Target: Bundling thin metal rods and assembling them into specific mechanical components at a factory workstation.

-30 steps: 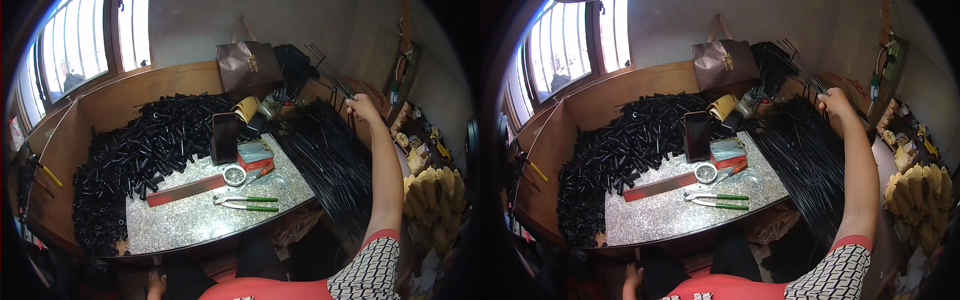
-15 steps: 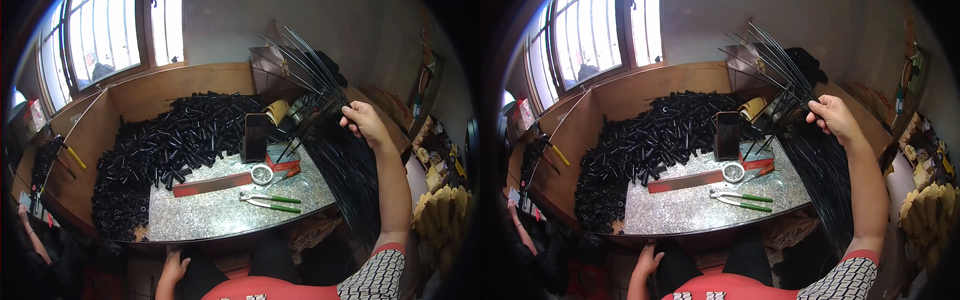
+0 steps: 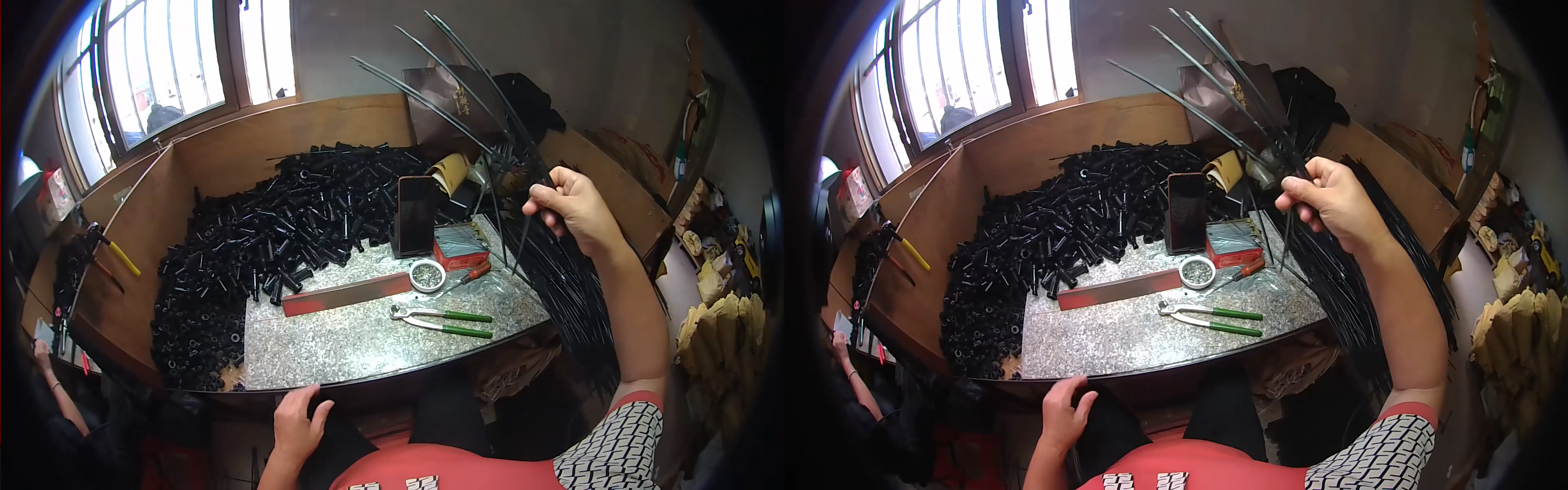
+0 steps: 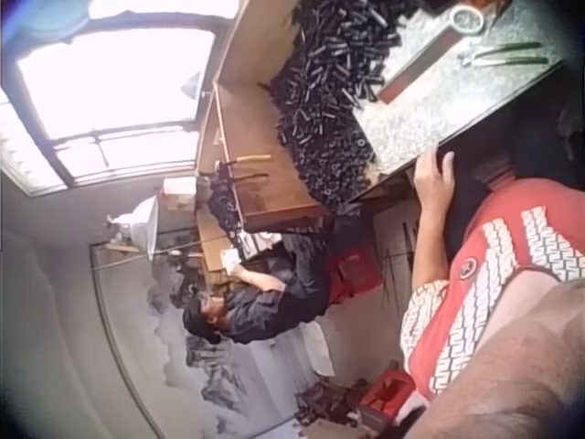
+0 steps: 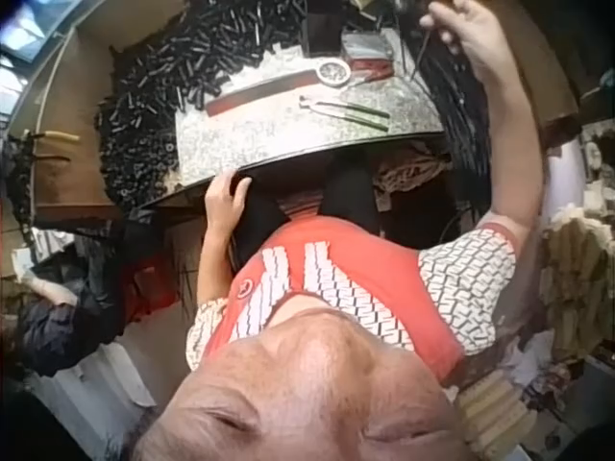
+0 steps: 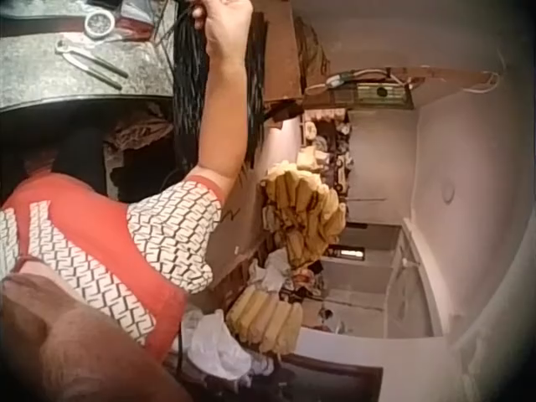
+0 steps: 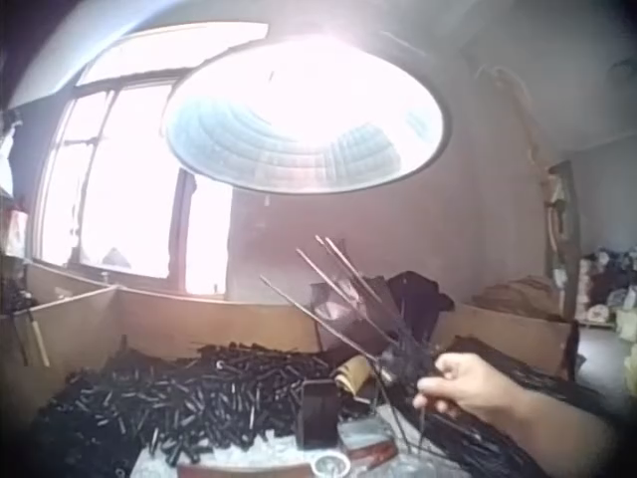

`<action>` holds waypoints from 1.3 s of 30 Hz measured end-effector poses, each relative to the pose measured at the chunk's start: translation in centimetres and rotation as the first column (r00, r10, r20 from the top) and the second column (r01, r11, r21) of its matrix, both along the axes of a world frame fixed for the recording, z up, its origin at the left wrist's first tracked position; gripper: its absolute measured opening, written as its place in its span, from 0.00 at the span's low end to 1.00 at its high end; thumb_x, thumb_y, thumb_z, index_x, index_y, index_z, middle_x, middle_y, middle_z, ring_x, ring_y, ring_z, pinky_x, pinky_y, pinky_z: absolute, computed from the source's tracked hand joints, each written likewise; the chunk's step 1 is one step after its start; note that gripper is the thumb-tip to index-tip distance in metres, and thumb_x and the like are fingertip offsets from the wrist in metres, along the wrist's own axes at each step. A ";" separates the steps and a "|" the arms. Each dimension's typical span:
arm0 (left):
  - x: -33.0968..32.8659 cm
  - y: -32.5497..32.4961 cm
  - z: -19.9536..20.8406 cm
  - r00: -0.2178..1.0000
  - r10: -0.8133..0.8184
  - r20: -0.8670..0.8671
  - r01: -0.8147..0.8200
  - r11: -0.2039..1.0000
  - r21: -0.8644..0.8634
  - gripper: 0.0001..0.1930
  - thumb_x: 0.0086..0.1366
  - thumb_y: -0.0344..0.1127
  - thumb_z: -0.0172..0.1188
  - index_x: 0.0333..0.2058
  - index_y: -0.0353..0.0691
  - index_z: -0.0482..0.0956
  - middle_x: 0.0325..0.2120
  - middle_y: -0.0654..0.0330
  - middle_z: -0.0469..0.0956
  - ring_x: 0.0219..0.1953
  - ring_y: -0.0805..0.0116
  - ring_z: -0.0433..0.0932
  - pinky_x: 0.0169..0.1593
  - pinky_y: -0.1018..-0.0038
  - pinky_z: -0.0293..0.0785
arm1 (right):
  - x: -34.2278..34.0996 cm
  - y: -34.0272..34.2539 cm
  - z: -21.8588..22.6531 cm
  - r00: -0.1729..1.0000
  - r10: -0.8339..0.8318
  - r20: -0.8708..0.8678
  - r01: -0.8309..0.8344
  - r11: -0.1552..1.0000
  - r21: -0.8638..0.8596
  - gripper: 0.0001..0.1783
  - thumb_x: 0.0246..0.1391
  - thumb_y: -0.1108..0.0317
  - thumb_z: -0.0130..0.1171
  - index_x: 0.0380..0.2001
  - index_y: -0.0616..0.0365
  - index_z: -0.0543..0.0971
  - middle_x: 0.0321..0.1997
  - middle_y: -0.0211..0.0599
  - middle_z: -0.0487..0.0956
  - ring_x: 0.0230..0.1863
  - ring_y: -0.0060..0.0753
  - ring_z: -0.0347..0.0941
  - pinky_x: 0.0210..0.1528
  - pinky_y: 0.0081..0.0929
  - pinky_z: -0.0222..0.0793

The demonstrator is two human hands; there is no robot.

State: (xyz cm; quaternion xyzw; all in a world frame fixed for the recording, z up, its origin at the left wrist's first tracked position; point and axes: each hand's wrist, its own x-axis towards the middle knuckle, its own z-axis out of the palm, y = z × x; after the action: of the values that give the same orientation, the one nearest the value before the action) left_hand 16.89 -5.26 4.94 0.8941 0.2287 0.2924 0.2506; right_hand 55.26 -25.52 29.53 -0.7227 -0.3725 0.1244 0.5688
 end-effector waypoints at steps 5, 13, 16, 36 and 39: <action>5.2 -1.3 8.5 0.990 -0.037 0.135 -0.005 0.954 0.300 0.38 0.50 0.42 0.72 0.55 0.29 0.64 0.54 0.42 0.68 0.55 0.43 0.68 0.57 0.58 0.66 | -6.7 2.8 -3.3 0.960 0.214 -0.181 -0.216 0.976 0.008 0.05 0.57 0.71 0.57 0.31 0.58 0.71 0.28 0.37 0.80 0.19 0.13 0.68 0.18 0.12 0.61; 9.4 -2.5 8.6 0.904 0.016 0.427 0.013 0.998 -0.063 0.55 0.42 0.31 0.76 0.62 0.28 0.46 0.57 0.43 0.62 0.59 0.49 0.64 0.62 0.62 0.59 | -15.9 4.8 -9.1 0.687 0.613 -0.391 -0.679 0.733 -0.041 0.10 0.61 0.70 0.53 0.44 0.60 0.69 0.30 0.29 0.78 0.23 0.13 0.69 0.25 0.13 0.67; 9.6 -2.2 8.6 0.816 0.077 0.573 0.053 0.977 -0.207 0.34 0.47 0.23 0.71 0.53 0.30 0.64 0.44 0.52 0.74 0.47 0.64 0.74 0.51 0.71 0.70 | -16.2 5.1 -9.8 0.616 0.639 -0.461 -0.737 0.674 -0.051 0.20 0.62 0.68 0.53 0.55 0.61 0.65 0.31 0.28 0.77 0.25 0.14 0.70 0.28 0.15 0.69; 8.6 -0.9 9.9 0.764 0.063 0.642 0.165 0.943 -0.289 0.06 0.62 0.19 0.57 0.39 0.31 0.77 0.31 0.56 0.81 0.36 0.71 0.80 0.45 0.77 0.74 | 5.4 -3.5 -22.2 0.282 0.085 0.956 0.629 0.736 -0.251 0.10 0.45 0.72 0.60 0.32 0.61 0.72 0.32 0.42 0.72 0.33 0.47 0.73 0.36 0.40 0.72; 8.5 -1.1 10.5 0.772 0.061 0.632 0.165 0.942 -0.292 0.06 0.62 0.19 0.56 0.38 0.31 0.77 0.31 0.56 0.81 0.36 0.72 0.80 0.45 0.77 0.74 | 6.2 -4.7 -23.1 0.402 0.068 0.913 0.682 0.643 -0.348 0.07 0.45 0.74 0.56 0.29 0.60 0.70 0.31 0.43 0.72 0.33 0.45 0.74 0.33 0.38 0.72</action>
State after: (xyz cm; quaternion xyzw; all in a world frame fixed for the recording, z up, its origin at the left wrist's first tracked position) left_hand 25.40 -6.40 15.45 0.6942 0.1516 0.5262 0.4671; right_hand 61.51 -30.20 6.40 -0.8923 -0.3747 -0.2517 -0.0034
